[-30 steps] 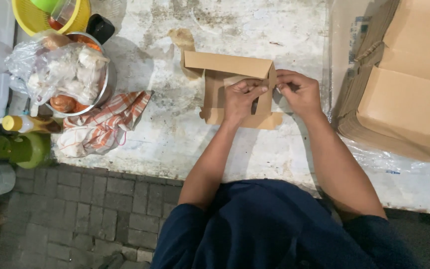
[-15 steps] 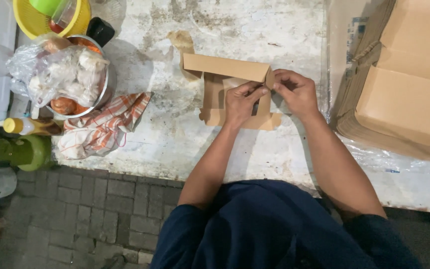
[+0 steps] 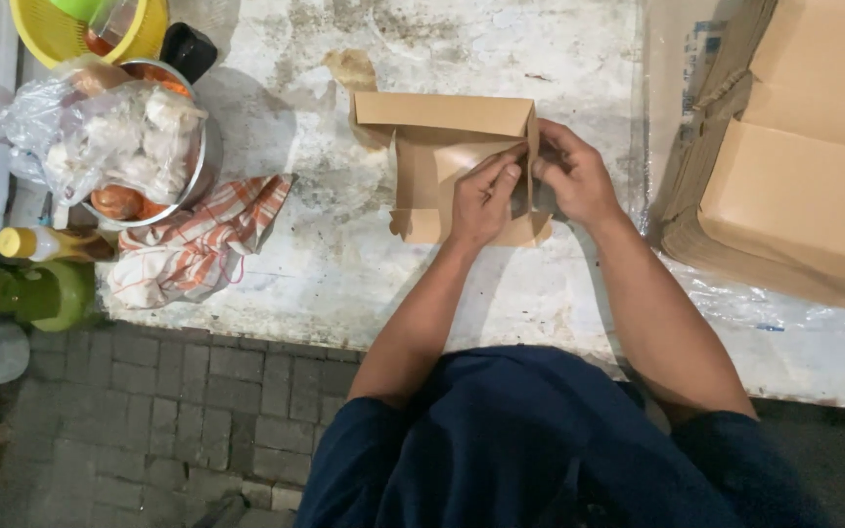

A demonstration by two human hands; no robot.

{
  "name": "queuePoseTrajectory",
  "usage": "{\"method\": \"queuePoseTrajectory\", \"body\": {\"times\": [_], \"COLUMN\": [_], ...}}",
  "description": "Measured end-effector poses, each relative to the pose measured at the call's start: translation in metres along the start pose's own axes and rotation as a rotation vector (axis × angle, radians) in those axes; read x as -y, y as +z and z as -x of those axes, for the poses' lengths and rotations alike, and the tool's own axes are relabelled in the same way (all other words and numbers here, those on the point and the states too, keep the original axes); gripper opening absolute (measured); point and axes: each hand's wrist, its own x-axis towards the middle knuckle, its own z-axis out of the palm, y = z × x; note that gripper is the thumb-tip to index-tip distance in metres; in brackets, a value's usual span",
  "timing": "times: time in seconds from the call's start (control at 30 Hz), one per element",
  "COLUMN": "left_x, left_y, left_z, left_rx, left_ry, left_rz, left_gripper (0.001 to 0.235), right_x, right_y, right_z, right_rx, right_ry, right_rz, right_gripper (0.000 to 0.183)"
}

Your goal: The person repeatedly assembles flat cardboard boxes by folding the sides and securing the tabs. They stack the completed boxes on the table and continue the process with new flat boxes from a nearby stack.

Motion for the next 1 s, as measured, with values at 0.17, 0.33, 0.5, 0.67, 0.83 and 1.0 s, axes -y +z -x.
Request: {"method": "queuePoseTrajectory", "body": {"times": [0.17,0.33,0.5,0.67,0.83,1.0], "left_x": [-0.040,-0.030,0.036,0.057,0.045,-0.014], "left_y": [-0.003,-0.007,0.001,0.004,0.006,-0.012], "left_z": [-0.002,-0.003,-0.014,0.004,0.014,-0.009], "left_rx": [0.031,0.111,-0.221,-0.252,-0.413,-0.336], "left_ry": [-0.034,-0.234,-0.258,-0.130,0.051,-0.227], "left_rz": [-0.196,-0.383,-0.009,0.013,-0.108,0.049], "left_gripper": [0.031,0.023,0.020,0.037,0.041,0.017], "right_x": [-0.012,-0.018,-0.006,-0.007,-0.004,0.005], "right_y": [-0.009,-0.006,-0.009,-0.007,-0.013,-0.012], "right_z": [-0.001,-0.003,-0.004,-0.002,-0.002,-0.002], "right_rx": [-0.054,-0.095,0.018,0.077,0.117,0.217], "right_ry": [0.060,0.138,-0.064,-0.169,-0.187,-0.274], "right_rz": [-0.138,-0.318,-0.345,-0.149,-0.074,0.057], "right_gripper": [0.041,0.039,0.034,0.028,0.033,0.028]}}
